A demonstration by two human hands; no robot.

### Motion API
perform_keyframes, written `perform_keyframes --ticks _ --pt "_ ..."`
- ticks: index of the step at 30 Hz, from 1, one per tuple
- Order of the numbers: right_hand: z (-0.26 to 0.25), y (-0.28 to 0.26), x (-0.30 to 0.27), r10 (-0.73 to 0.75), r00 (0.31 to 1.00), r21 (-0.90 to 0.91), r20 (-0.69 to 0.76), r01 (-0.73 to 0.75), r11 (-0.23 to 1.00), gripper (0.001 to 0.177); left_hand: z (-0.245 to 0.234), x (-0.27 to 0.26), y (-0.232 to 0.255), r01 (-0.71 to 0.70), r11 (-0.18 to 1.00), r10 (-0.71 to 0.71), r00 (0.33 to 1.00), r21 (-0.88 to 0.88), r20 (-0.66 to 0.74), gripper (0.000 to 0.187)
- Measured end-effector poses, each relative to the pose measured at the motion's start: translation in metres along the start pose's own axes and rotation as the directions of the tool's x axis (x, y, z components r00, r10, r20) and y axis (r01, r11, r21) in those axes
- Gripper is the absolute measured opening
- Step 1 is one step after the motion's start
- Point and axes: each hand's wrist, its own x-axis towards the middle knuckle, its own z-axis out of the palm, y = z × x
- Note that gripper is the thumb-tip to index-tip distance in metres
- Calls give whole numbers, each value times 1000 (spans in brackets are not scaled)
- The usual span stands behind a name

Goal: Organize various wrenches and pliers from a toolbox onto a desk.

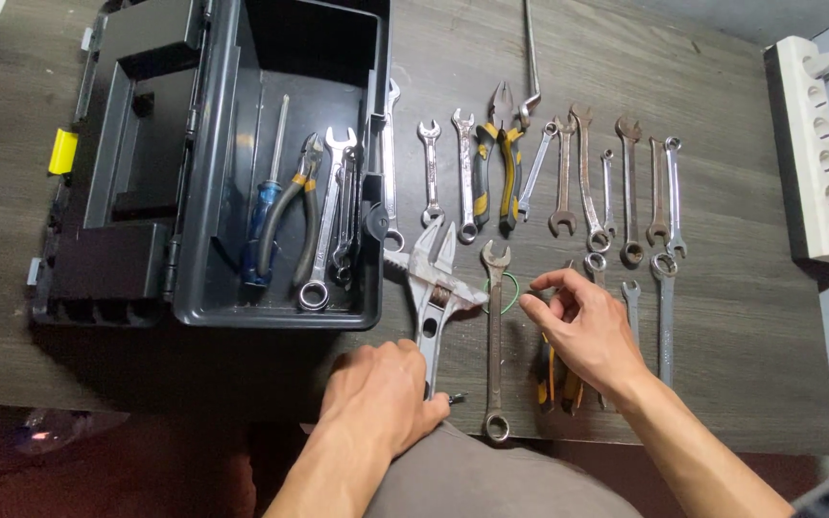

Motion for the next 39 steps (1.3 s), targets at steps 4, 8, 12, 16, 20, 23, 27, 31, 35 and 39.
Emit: perform_keyframes --ticks 4,8,12,16,20,23,27,31,35,39 --pt "0 1 0 -2 1000 -8 15 2 1000 38 -4 -1 9 -44 992 34 996 120 81 56" --pt "0 1 0 8 1000 -10 12 -8 1000 38 -5 3 8 -59 995 57 998 79 37 50" --pt "0 3 1 -25 1000 3 -8 25 1000 37 -40 -5 27 -119 992 119 993 -45 -18 41" --pt "-1 3 1 -18 1000 26 -9 18 1000 37 -99 -23 52 -122 973 132 991 -198 38 42" --pt "-1 4 1 -22 1000 40 -10 22 999 36 -135 -13 33 -69 981 -11 914 -182 -406 36" --pt "0 7 3 -15 1000 61 -6 15 998 35 -141 6 -5 23 977 -141 811 -211 -567 35" --pt "0 9 5 19 1000 85 14 -20 996 35 -122 29 -43 225 943 -323 801 -245 -505 49" --pt "-2 5 4 34 999 95 10 -35 995 36 -98 44 -55 302 952 -281 794 -51 -539 49" --pt "-2 7 4 46 998 115 38 -50 992 36 -103 40 -38 318 947 -302 838 -42 -454 43" --pt "-1 11 7 59 997 86 51 -63 994 35 -101 51 -32 295 947 -321 850 -127 -418 37"
